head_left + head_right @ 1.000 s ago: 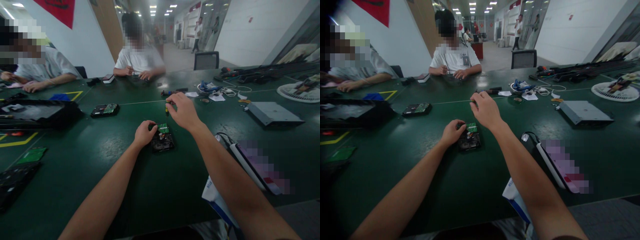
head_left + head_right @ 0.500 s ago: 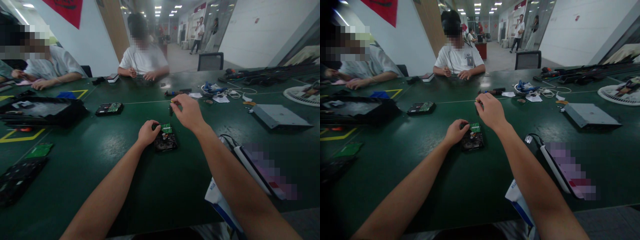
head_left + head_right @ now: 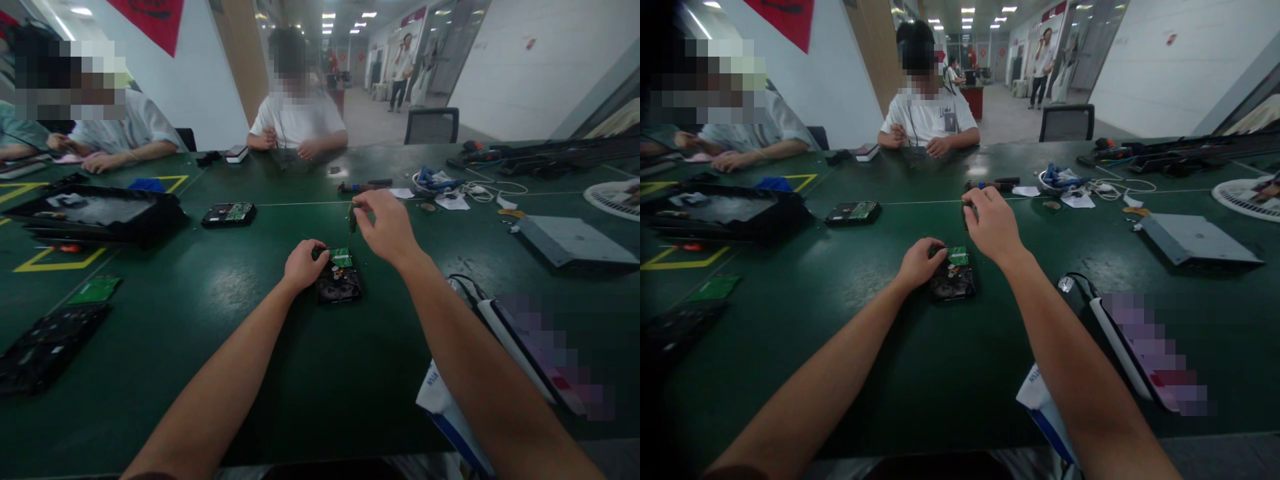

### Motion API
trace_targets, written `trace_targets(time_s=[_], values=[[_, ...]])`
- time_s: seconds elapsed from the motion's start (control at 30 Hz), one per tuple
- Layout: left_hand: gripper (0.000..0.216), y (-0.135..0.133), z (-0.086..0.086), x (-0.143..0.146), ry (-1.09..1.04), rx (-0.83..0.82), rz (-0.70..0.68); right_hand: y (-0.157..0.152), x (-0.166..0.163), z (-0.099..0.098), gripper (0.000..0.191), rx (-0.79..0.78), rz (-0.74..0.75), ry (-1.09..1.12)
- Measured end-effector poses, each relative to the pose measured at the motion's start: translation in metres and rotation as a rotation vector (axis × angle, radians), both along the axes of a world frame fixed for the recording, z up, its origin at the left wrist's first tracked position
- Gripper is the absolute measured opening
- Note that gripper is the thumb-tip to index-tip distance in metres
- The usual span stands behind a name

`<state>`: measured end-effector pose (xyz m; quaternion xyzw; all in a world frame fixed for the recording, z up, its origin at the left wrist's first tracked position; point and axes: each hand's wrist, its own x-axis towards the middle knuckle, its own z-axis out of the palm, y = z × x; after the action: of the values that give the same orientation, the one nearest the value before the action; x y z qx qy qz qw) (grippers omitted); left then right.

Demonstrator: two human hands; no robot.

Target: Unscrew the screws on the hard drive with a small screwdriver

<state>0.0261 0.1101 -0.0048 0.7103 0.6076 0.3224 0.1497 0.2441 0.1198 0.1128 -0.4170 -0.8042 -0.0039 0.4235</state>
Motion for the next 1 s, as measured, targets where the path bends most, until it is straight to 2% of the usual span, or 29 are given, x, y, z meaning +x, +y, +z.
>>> trace_targets(time_s=[0.3,1.0], values=[[0.024,-0.0004,0.001,-0.0002,-0.007,-0.015,0.0,0.0055,-0.0003,-0.0051,0.011,-0.022,0.002,0.055],[0.021,0.0009,0.0002,-0.0005,0.007,-0.013,0.003,0.007,0.0011,-0.0047,0.008,0.062,-0.028,0.041]])
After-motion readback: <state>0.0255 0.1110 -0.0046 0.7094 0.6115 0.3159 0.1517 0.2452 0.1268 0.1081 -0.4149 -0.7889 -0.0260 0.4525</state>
